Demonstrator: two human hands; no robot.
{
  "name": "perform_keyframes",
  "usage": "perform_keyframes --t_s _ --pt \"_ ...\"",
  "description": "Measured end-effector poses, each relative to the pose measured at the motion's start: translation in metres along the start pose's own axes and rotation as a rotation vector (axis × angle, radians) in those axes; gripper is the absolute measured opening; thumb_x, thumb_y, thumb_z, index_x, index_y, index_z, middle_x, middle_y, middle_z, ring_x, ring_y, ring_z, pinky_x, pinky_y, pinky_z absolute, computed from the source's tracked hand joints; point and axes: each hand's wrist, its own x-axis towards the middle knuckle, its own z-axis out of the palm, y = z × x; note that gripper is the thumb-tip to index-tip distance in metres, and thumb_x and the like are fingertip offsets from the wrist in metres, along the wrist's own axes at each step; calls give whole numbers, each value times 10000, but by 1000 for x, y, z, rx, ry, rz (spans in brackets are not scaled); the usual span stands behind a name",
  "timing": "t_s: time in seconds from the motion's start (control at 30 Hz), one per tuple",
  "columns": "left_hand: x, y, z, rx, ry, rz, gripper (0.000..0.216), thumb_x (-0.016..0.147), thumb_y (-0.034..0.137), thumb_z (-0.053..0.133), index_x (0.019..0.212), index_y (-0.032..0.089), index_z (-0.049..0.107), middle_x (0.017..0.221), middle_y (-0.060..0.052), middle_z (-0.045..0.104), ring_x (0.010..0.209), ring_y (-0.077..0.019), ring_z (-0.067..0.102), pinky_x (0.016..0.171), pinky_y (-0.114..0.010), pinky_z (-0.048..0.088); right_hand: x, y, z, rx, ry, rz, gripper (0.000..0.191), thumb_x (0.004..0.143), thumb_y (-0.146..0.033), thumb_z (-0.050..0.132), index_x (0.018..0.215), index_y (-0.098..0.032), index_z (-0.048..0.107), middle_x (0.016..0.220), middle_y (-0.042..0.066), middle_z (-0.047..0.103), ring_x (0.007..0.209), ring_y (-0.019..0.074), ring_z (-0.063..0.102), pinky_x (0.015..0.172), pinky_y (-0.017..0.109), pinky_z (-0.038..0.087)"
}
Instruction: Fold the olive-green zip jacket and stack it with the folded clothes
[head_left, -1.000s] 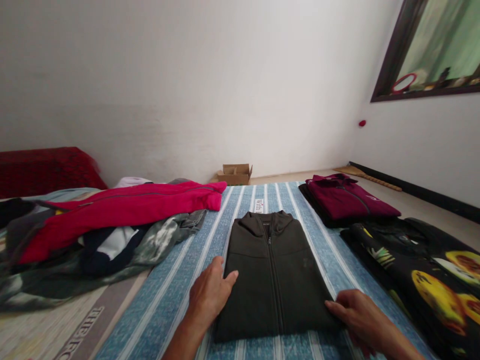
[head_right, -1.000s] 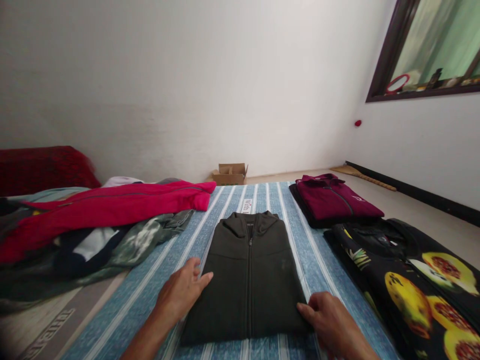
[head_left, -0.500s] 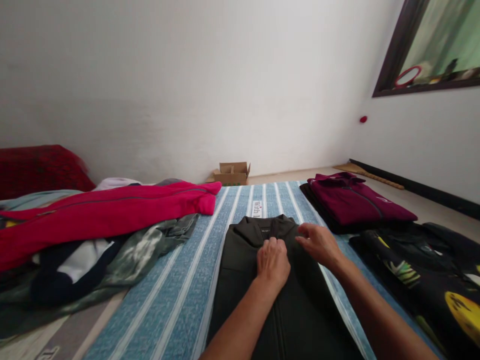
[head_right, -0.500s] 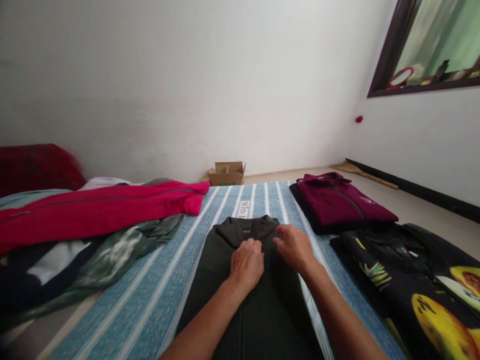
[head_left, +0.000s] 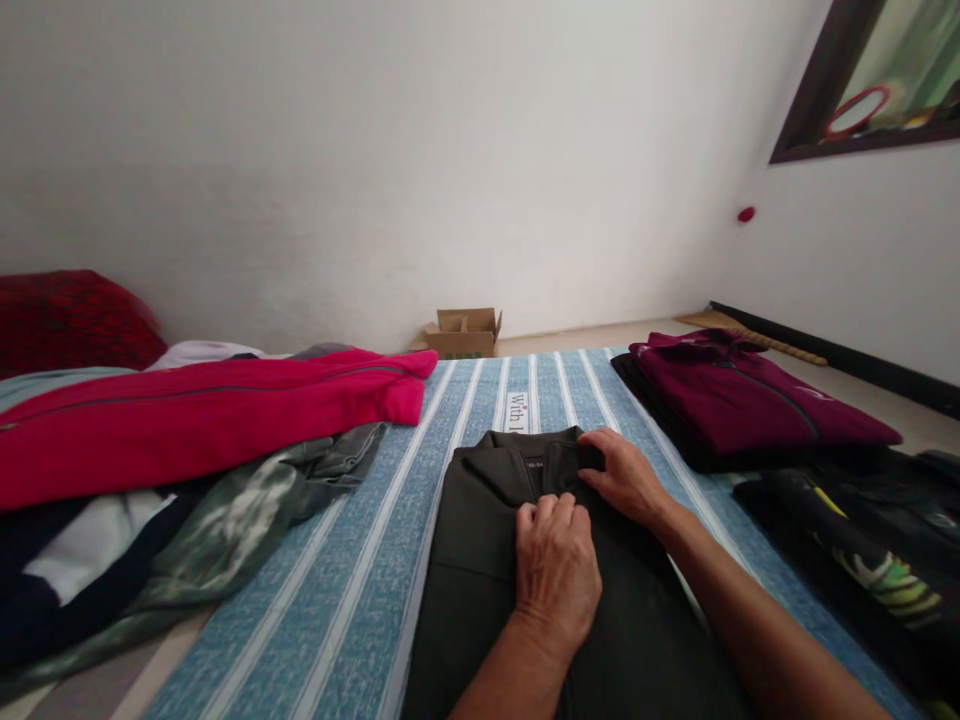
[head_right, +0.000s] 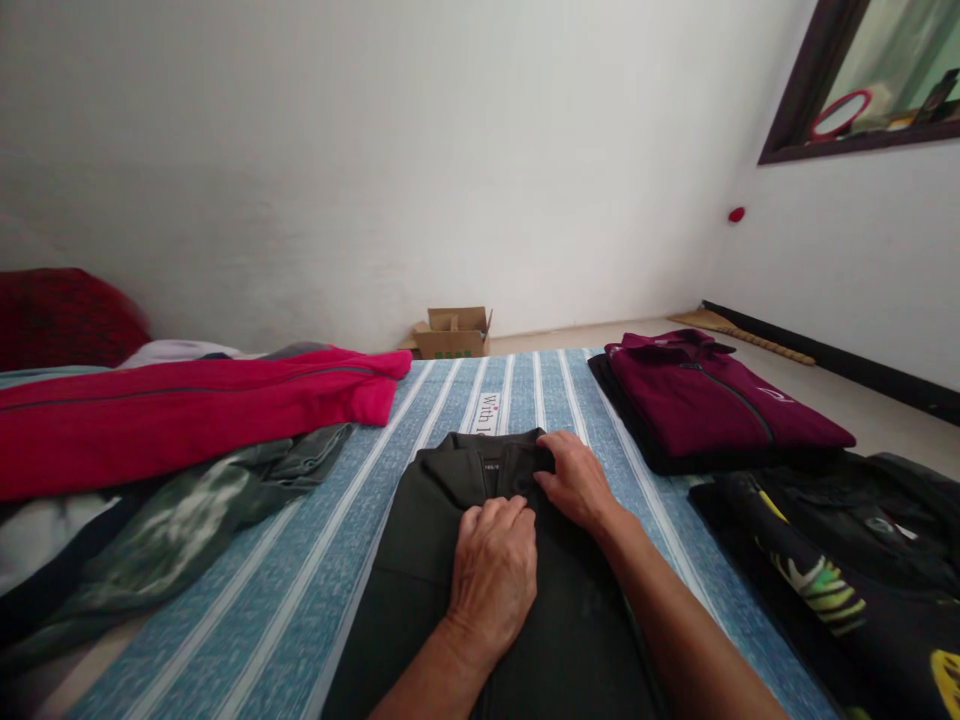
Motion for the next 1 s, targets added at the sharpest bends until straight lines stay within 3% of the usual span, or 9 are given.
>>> perform_keyframes --t_s 0.17,0.43,0.6,0.8,1.0 --pt "0 0 1 -26 -27 33 212 856 125 416 955 167 598 1157 -64 600 1051 -229 513 921 -448 374 0 -3 -3 -37 7 18 425 686 -174 643 1107 -173 586 972 79 602 913 226 555 800 349 427" --pt "-1 0 3 -43 -49 43 261 860 136 392 1036 157 584 1194 -84 591 1137 -235 494 1013 -501 317 0 -8 -9 -96 -32 32 156 682 -177 618 835 -180 647 840 52 626 829 209 552 744 313 407" --pt "-2 -1 5 -29 -52 60 291 854 130 392 1083 143 571 1226 -103 573 1168 -237 485 1046 -497 293 -1 -9 -8 13 51 31 19 688 -173 575 687 -191 582 713 18 602 704 173 545 648 271 392" --pt "-2 0 8 13 -44 35 324 853 141 404 1146 144 544 1285 -116 533 1220 -242 443 1053 -517 280 -3 -8 -8 48 109 -128 53 715 -165 541 683 -206 555 679 -2 586 692 161 535 676 274 397" --pt "-2 1 8 32 -67 18 328 865 153 394 1162 155 534 1318 -104 511 1260 -240 403 1068 -521 255 -1 -6 -10 -173 -33 -200 113 713 -158 600 821 -189 589 798 36 623 772 186 548 732 301 388"
